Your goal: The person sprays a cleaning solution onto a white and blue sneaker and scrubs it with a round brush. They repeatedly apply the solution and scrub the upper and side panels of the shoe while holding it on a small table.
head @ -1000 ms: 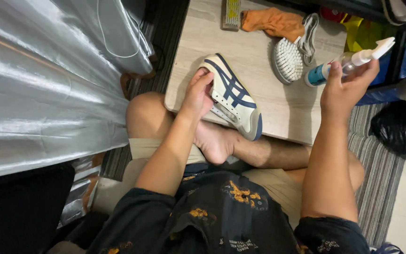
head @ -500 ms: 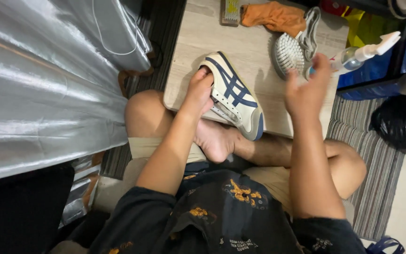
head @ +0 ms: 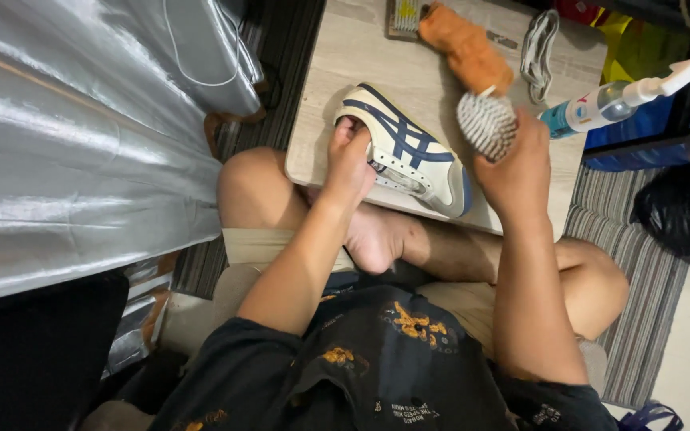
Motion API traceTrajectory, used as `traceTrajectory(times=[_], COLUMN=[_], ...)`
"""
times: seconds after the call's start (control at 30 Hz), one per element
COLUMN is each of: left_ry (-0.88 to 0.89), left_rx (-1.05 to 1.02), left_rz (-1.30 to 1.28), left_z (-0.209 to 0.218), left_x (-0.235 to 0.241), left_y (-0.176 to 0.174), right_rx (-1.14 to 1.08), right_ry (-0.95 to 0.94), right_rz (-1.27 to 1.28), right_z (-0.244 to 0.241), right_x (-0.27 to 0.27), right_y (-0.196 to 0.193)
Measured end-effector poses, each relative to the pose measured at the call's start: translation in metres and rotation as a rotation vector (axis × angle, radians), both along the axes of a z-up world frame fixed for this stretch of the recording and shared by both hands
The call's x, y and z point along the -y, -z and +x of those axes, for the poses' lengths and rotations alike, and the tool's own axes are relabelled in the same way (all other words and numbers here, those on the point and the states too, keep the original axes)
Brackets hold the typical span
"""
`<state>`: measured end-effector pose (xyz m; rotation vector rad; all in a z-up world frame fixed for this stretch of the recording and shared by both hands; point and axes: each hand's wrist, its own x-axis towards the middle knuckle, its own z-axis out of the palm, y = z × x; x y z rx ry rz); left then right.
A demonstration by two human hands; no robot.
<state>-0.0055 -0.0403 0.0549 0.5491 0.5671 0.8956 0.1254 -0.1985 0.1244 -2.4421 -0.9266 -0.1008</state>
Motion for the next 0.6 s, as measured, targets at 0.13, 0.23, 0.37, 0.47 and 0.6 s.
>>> traceTrajectory(times=[0.13,0.23,0.37,0.47,0.6], left_ry=[0.033,0.159,0.258,0.253,0.098], left_rx=[0.046,0.118,0.090,0.080,-0.023], left_rz=[-0.042,-0.206,-0.230,-0.200,-0.160], left_z=[0.006,0.000,0.000,0.007,0.006], left_x=[-0.013,-0.026,-0.029,-0.025,0.002], left_y=[0.027,0.025,0.018,0.025,0.022], right_rx=[-0.063,-0.234,-0.549,-0.662,-0.897], right_ry=[-0.009,0.023,0.164,0.193,0.255], right_rz=[-0.136,-0.126,-0.277,-0.158,0.254], right_z=[-0.004,0.002,0.012,0.014,0.032], right_x=[0.015,0.028,0.045,0.051,0.066], right_y=[0.002,0.004,0.014,0.014,0.039])
